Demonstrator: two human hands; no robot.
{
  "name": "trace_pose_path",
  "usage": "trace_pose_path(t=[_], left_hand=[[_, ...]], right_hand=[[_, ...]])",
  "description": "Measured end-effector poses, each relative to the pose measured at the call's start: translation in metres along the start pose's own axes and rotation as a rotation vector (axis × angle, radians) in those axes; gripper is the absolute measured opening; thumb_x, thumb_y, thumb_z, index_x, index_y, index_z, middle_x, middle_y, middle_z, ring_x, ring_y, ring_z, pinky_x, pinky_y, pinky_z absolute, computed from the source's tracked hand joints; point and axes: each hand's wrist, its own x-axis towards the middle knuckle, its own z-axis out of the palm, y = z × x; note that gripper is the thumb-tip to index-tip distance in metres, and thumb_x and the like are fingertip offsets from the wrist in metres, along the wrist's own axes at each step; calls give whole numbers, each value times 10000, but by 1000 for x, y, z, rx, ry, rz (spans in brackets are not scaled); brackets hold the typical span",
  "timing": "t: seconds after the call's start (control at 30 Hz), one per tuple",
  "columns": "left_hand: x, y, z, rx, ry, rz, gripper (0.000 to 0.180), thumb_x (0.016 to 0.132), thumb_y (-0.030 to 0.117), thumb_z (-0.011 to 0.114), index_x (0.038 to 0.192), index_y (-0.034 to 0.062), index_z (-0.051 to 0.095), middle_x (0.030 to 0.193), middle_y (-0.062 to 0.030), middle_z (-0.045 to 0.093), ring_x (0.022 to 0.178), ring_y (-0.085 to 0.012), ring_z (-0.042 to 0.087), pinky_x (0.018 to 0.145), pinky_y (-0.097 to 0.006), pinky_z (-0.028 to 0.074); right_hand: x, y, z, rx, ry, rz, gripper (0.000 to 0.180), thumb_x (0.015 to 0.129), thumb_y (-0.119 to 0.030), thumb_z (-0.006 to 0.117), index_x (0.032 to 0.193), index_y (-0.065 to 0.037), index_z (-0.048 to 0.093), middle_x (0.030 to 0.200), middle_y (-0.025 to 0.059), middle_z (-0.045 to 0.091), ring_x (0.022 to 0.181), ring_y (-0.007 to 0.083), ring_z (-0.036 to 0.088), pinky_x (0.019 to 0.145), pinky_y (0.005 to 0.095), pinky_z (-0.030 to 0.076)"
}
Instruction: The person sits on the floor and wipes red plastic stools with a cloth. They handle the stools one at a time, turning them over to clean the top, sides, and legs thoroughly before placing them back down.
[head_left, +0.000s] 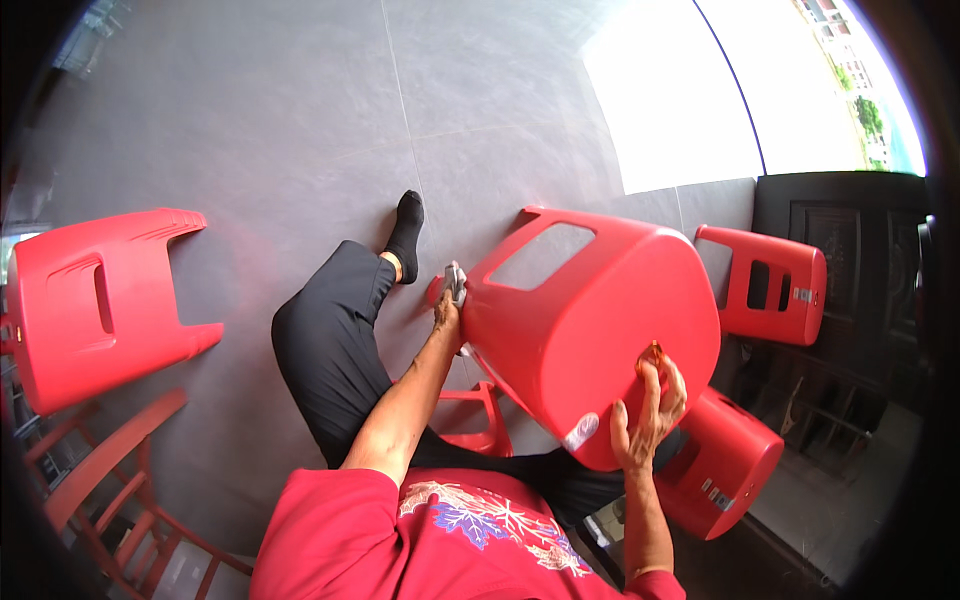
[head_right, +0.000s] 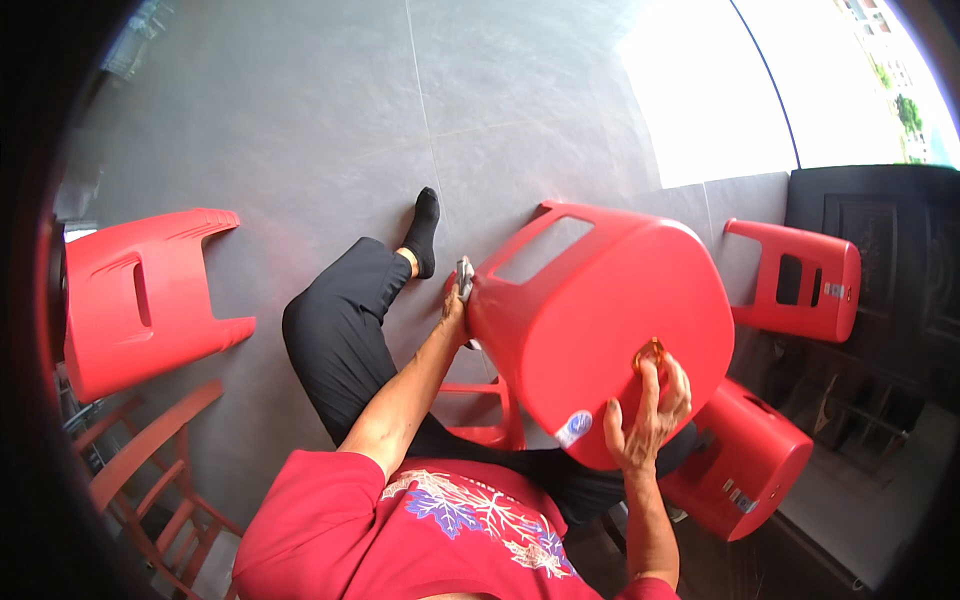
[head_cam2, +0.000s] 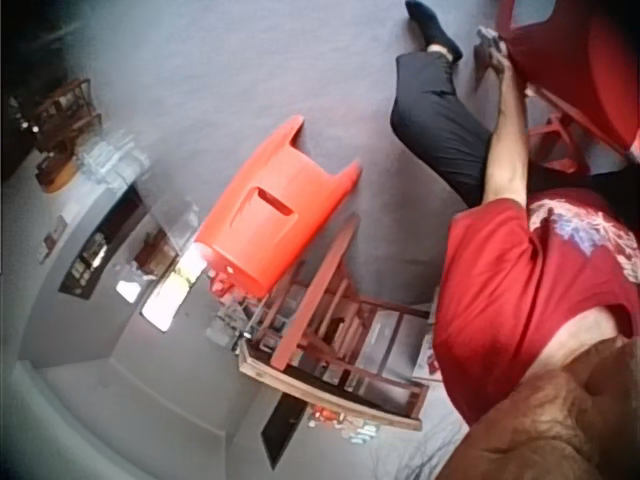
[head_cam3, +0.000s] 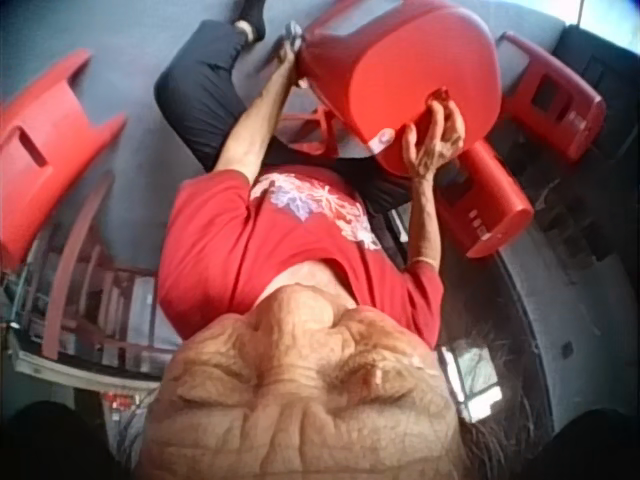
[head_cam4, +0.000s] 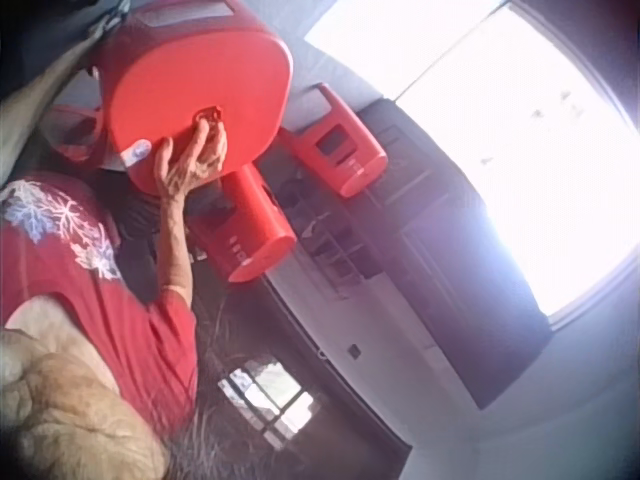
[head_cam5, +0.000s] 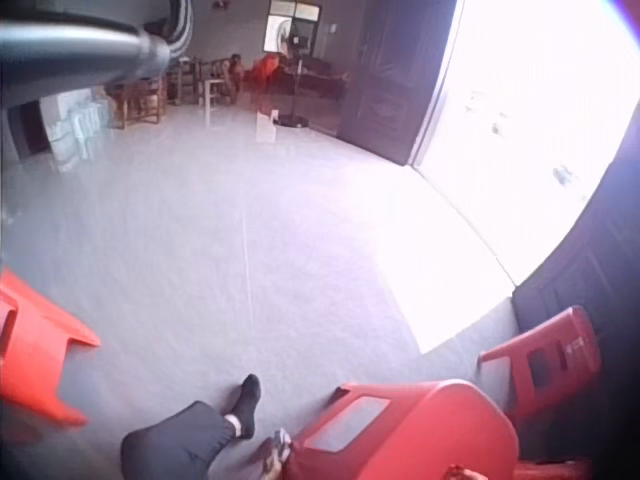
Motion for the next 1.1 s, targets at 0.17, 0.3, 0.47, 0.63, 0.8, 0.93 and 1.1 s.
trace_pose_path(t=[0.17,0.3,0.47,0.63,0.8,0.93,1.1], left_hand=[[-52,-20,5,-28,-198,421,712,896,614,415,1404,115,407,1393,-102,434,1247,-223,432,1001,-401,361],[-132,-20,29,236,-292,1041,479,1021,330,303,1401,47,376,1336,-90,466,1250,-187,421,1050,-322,319],[-204,-39,55,332,-163,1442,462,943,245,535,1335,18,443,1263,-172,507,1226,-320,433,1034,-383,333],[-237,-56,59,1333,90,1997,478,828,268,644,1244,46,562,1315,-119,509,1316,-316,350,1077,-510,261],[-248,-48,85,1567,-434,1791,629,887,312,543,1406,30,327,1408,-180,395,1349,-339,309,1114,-482,214],[-222,-42,102,364,-1040,1197,527,917,125,409,1398,11,226,1395,-201,395,1283,-260,411,1085,-397,320],[-247,-7,100,873,-152,1944,326,858,160,562,1156,30,534,1133,-158,575,1061,-331,521,941,-409,388]], right_hand=[[4,-2,-2,55,50,-35,611,682,-234,673,1247,-59,519,1345,169,422,1259,351,371,1031,464,255],[0,0,0,39,96,-37,593,686,-251,686,1227,-67,528,1339,148,426,1260,333,373,1014,454,264],[-3,-2,0,30,140,-40,575,712,-302,690,1223,-87,534,1333,134,427,1260,317,374,1000,446,271],[-6,2,-1,313,204,21,555,772,-304,662,1256,-73,519,1297,140,470,1235,309,412,1014,435,292],[-11,-2,1,661,401,148,543,788,-206,643,1288,-52,497,1287,158,480,1217,322,431,1023,415,344],[-5,-20,-6,365,351,44,518,818,-279,604,1286,-76,514,1329,157,465,1256,303,411,1039,461,292],[-20,-23,4,48,168,-175,450,892,-413,532,1283,-191,539,1363,83,477,1293,270,392,1061,485,220]])
